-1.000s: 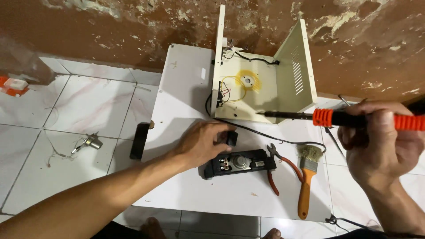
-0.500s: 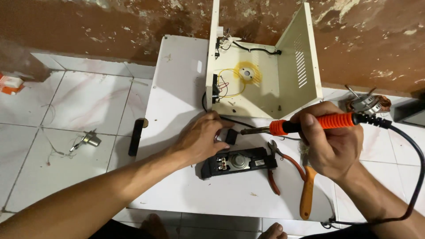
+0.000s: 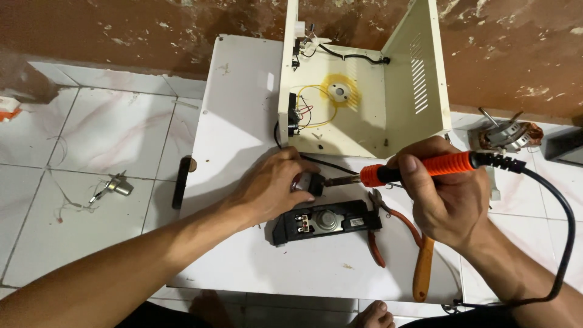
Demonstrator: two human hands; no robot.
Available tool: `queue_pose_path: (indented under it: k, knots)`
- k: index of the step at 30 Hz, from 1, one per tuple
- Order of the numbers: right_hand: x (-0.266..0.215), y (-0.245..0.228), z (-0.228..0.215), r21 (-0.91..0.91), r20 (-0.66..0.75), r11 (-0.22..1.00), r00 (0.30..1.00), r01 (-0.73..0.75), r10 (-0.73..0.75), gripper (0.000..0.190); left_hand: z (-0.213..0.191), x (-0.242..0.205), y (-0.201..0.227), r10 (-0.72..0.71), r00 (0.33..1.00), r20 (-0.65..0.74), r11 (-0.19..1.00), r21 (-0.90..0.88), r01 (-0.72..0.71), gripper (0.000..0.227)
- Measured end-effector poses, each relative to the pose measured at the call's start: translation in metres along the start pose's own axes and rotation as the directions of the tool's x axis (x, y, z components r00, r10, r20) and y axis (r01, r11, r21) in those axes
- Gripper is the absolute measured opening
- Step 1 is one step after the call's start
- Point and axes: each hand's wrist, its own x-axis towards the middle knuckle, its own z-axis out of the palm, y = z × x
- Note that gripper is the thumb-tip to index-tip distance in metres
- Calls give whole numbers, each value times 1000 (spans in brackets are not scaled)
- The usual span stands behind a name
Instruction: Soldering wires to a component and installing it into an electronic device housing.
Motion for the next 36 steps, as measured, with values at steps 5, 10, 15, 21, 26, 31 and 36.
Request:
queue_pose_path:
  k: [5, 10, 15, 21, 26, 31, 36]
  knots:
    - [-1, 2, 2, -6, 22, 1000, 1000, -21, 21, 29, -3, -1, 2, 7, 1000, -9, 1000, -3, -7, 50]
    - [-1, 2, 2, -13, 9, 1000, 1000, -20, 21, 30, -15, -4, 12, -22, 1000, 21, 1000, 4, 22, 50]
    - [-1, 2, 3, 8, 9, 1000, 1000, -18, 18, 30, -13, -3, 10, -32, 999, 9, 999, 5, 32, 51]
    - [0, 0, 2, 2, 26, 1000, 1000, -2, 2, 32, -5, 0, 4, -3, 1000, -25, 1000, -2, 3, 50]
    - [2, 1, 3, 59, 39, 998, 999, 28, -30, 32, -9, -1, 7, -30, 1000, -3, 1000, -4, 30, 50]
    - [1, 1, 4, 68, 45, 998, 999, 7, -10, 32, -6, -1, 4, -22, 1000, -12, 1000, 7, 23, 49]
    - [0, 0, 3, 45, 49, 998, 998, -35, 32, 30, -6, -1, 4, -20, 1000, -13, 1000, -2, 20, 51]
